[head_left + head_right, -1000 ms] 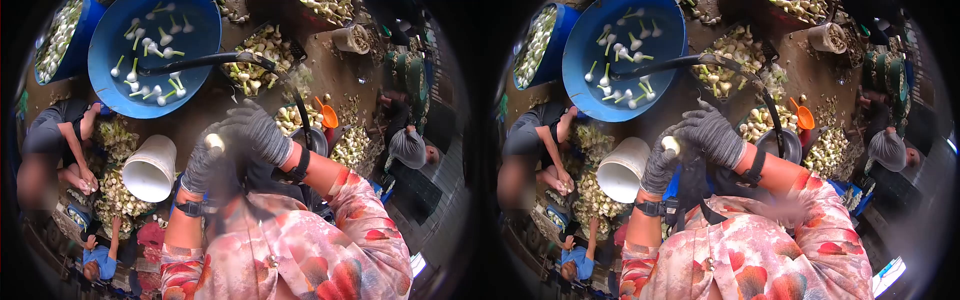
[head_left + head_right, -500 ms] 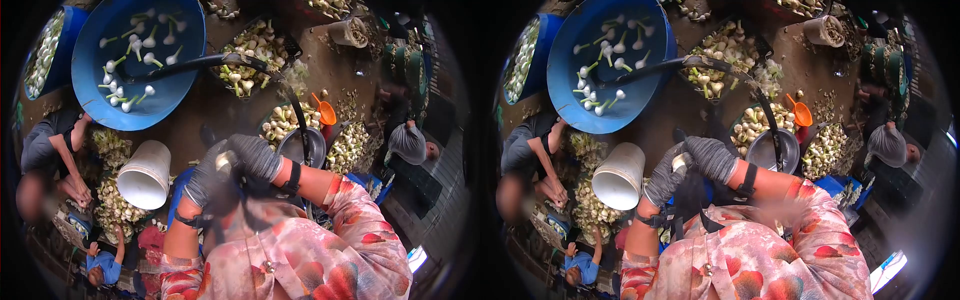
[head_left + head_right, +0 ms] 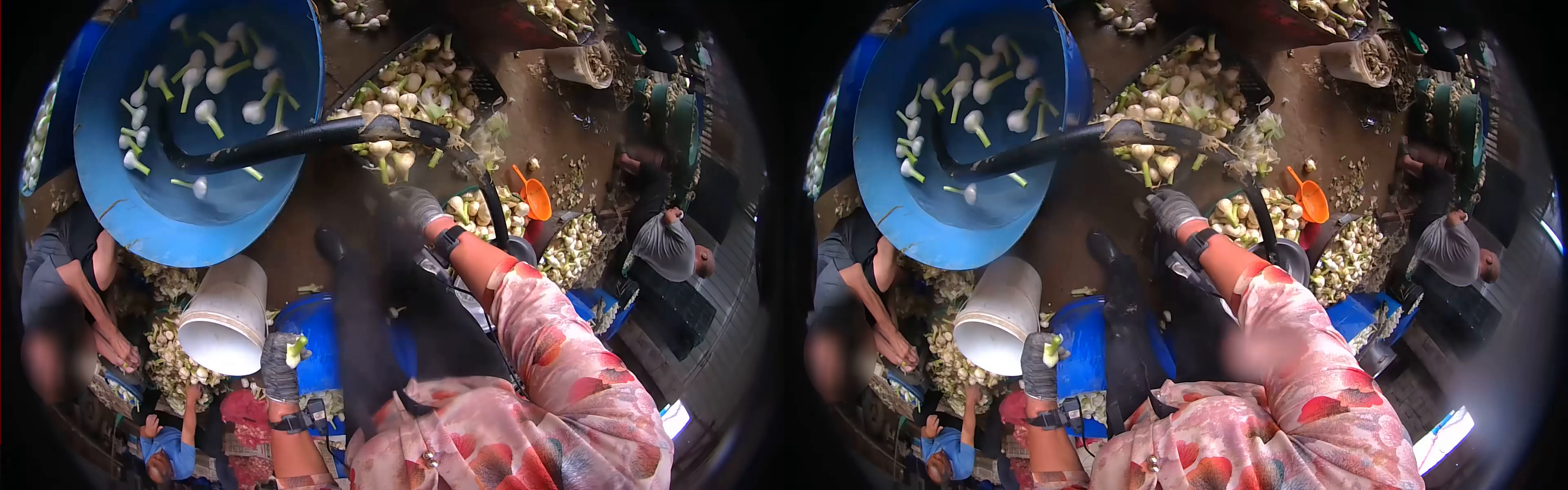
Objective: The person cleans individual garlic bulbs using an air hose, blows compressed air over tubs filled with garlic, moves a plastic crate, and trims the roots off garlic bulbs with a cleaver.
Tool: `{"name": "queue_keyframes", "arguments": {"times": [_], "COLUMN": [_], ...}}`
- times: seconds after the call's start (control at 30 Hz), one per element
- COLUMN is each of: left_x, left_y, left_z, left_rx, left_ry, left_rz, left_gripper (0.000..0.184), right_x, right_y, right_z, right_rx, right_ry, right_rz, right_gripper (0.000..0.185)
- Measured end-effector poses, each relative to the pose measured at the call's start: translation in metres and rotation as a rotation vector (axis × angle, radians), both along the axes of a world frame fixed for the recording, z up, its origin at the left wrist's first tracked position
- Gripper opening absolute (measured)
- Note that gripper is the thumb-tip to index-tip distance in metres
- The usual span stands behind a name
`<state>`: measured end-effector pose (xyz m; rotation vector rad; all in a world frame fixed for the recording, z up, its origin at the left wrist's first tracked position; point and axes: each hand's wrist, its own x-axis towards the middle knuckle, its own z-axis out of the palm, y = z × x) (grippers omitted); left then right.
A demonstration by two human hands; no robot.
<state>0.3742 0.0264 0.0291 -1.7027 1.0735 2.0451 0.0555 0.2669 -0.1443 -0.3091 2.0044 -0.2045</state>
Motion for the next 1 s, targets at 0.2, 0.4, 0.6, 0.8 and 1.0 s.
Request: {"name": "queue_keyframes", "arguments": {"times": [0.2, 0.4, 0.6, 0.8, 1.0], "left_x": [0.004, -0.114, -0.187, -0.168, -0.169], "left_y": [0.028, 0.052, 0.051, 0.048, 0.059], "left_z": [-0.018, -0.062, 0.009, 0.052, 0.095], "left_rx": [0.055, 0.022, 0.346, -0.009, -0.321], "left_ry": [0.070, 0.386, 0.428, 0.468, 0.436], "left_rz": [0.111, -0.306, 0.079, 0.078, 0.017], "left_gripper": [0.045, 0.054, 0.046, 0.040, 0.034], "right_x": [-0.023, 0.001, 0.021, 0.004, 0.035], "right_y": [-0.039, -0.019, -0.045, -0.073, -0.090], "right_z": [-0.107, -0.042, 0.124, 0.234, 0.270], "right_rx": [0.074, -0.328, -0.695, -0.813, -0.495], "right_ry": [0.097, 0.080, 0.073, 0.199, 0.474], "right_rz": [-0.114, -0.503, -0.089, -0.107, 0.302], "right_gripper": [0.045, 0.042, 0.029, 0.026, 0.020]}}
